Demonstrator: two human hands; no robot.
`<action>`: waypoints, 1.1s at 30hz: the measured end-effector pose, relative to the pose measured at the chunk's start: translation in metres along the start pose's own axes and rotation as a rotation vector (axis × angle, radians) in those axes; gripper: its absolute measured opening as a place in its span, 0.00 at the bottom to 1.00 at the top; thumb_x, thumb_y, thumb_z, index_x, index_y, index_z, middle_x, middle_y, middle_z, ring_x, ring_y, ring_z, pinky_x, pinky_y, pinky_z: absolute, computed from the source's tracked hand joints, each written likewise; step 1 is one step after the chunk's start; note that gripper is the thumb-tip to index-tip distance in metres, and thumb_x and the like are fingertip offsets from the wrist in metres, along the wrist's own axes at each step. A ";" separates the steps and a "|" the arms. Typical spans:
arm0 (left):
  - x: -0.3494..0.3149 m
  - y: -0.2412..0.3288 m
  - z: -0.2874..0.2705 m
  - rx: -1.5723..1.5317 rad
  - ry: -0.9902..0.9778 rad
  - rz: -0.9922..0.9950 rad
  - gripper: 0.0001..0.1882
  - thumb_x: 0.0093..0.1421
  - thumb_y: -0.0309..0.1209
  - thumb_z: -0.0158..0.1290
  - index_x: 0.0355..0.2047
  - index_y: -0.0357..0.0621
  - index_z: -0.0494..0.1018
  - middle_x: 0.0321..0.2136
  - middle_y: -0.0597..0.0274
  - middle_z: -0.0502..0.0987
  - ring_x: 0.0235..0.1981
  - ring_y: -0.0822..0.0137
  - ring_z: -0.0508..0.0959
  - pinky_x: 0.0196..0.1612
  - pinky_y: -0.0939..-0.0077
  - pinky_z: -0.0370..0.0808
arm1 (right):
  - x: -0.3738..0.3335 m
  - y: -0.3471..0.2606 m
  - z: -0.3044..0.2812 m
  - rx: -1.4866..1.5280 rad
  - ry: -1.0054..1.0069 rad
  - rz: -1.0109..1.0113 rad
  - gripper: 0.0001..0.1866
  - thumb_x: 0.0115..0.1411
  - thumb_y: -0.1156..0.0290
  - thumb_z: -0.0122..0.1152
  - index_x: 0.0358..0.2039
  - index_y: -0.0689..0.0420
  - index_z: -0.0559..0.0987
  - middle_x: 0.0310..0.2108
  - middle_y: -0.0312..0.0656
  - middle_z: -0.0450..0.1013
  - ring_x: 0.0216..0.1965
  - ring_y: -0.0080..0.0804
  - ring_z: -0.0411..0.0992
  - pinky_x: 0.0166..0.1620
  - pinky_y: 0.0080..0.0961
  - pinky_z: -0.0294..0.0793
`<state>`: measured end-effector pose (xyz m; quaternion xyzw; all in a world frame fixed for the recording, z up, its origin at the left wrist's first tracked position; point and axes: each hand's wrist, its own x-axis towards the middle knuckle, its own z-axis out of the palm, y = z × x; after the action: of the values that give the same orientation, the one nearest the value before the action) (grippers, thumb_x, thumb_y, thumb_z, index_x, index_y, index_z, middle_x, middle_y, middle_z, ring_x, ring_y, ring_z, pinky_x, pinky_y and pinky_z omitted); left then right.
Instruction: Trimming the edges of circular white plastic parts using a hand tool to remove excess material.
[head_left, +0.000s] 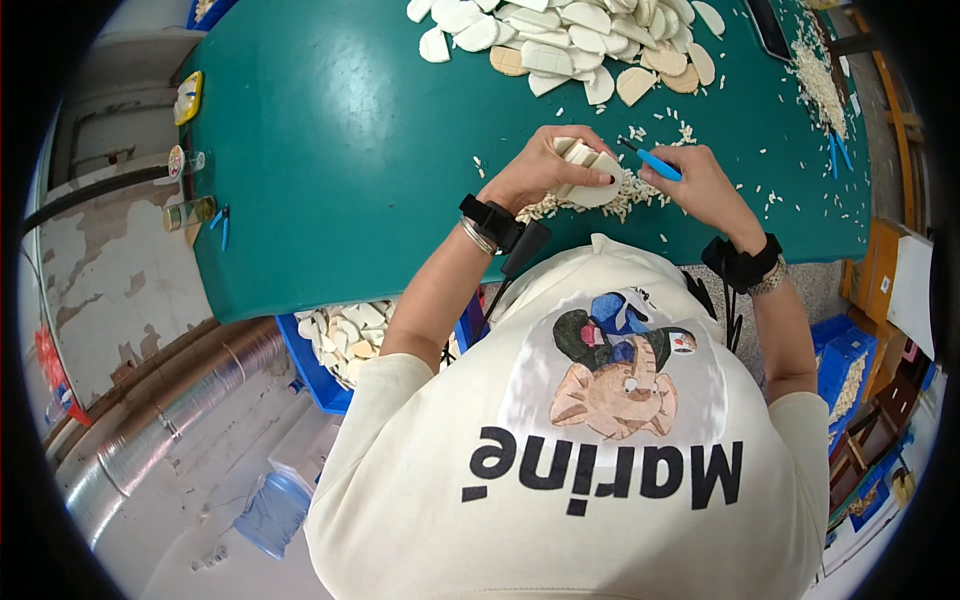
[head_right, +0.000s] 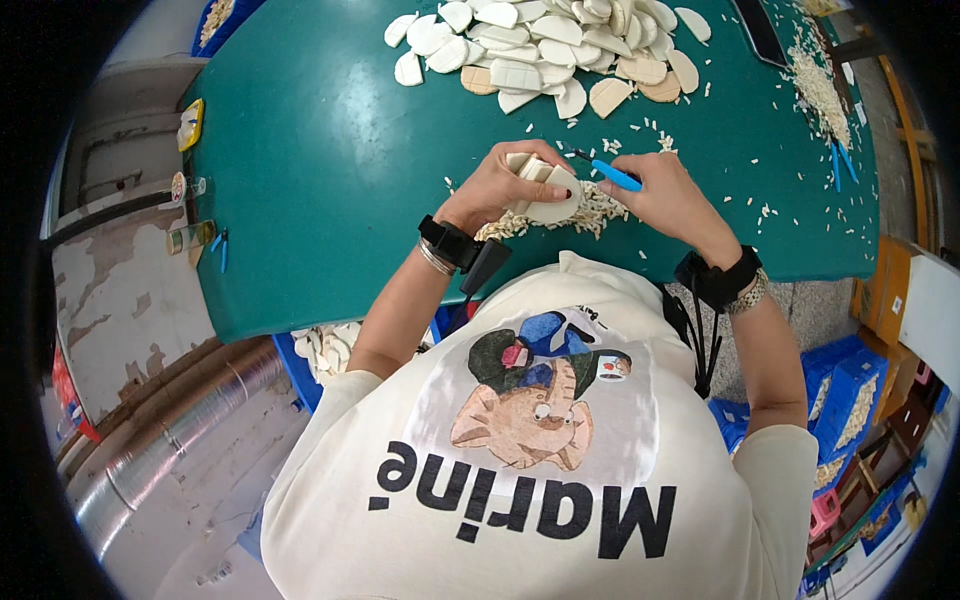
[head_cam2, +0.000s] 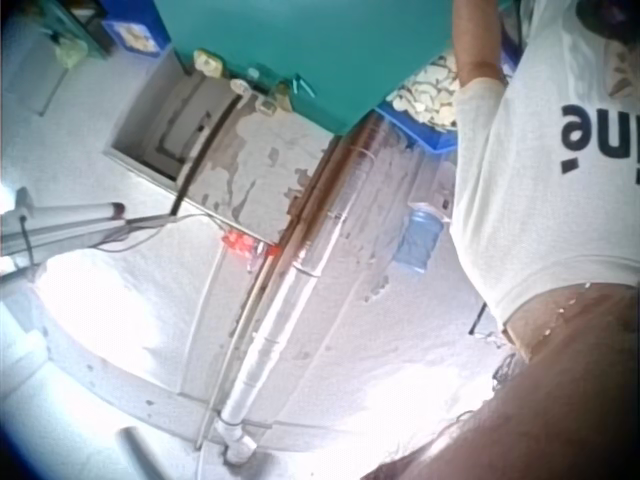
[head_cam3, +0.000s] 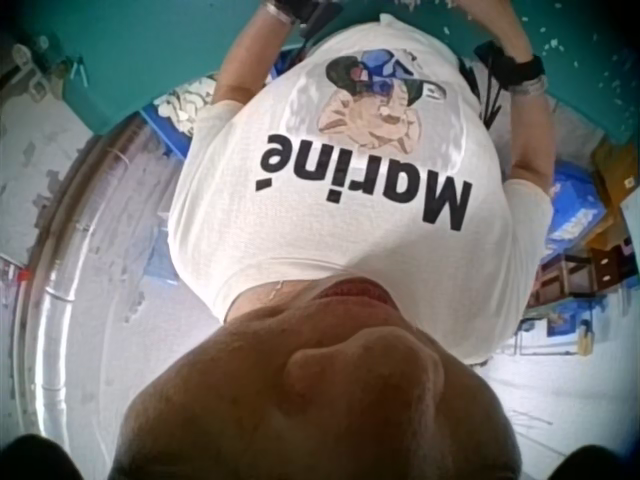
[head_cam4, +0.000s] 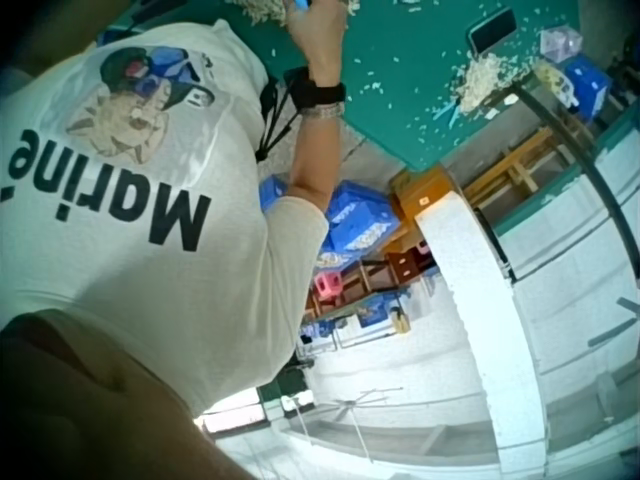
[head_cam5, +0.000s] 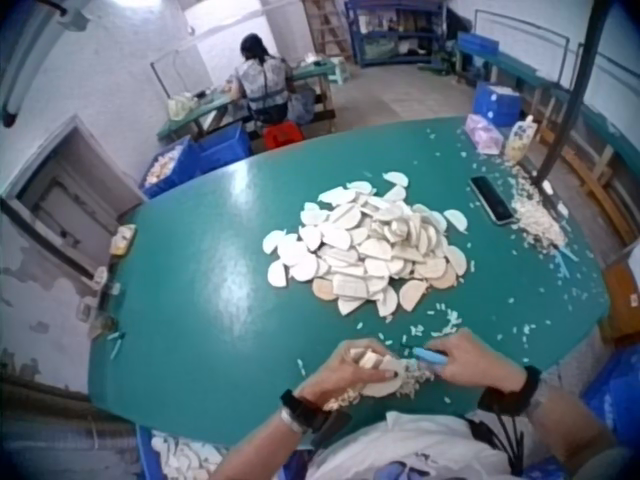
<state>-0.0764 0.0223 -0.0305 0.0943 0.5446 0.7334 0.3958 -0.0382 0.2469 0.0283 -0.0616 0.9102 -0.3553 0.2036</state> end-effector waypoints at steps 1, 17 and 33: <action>0.000 0.000 0.000 0.008 -0.010 0.015 0.13 0.46 0.24 0.66 0.33 0.41 0.76 0.32 0.65 0.78 0.34 0.72 0.77 0.39 0.75 0.76 | 0.003 0.002 0.004 0.152 -0.011 0.059 0.15 0.55 0.61 0.62 0.28 0.64 0.78 0.17 0.44 0.70 0.19 0.34 0.67 0.25 0.29 0.64; -0.019 0.000 0.009 -0.034 0.110 0.129 0.14 0.46 0.25 0.66 0.34 0.41 0.76 0.32 0.64 0.78 0.35 0.73 0.77 0.40 0.77 0.75 | 0.019 -0.017 0.017 1.201 -0.425 0.327 0.11 0.61 0.63 0.59 0.37 0.57 0.73 0.29 0.32 0.70 0.27 0.18 0.66 0.33 0.19 0.69; -0.441 -0.173 -0.050 0.294 2.134 -0.045 0.53 0.45 0.46 0.67 0.64 0.38 0.50 0.61 0.38 0.55 0.63 0.51 0.58 0.61 0.63 0.60 | 0.030 -0.009 0.028 1.081 -0.695 0.398 0.14 0.62 0.69 0.54 0.44 0.64 0.71 0.32 0.37 0.69 0.32 0.26 0.67 0.37 0.23 0.69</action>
<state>0.2732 -0.2988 -0.0720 -0.5576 0.6930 0.3568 -0.2854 -0.0544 0.2146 0.0059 0.1073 0.4798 -0.6762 0.5487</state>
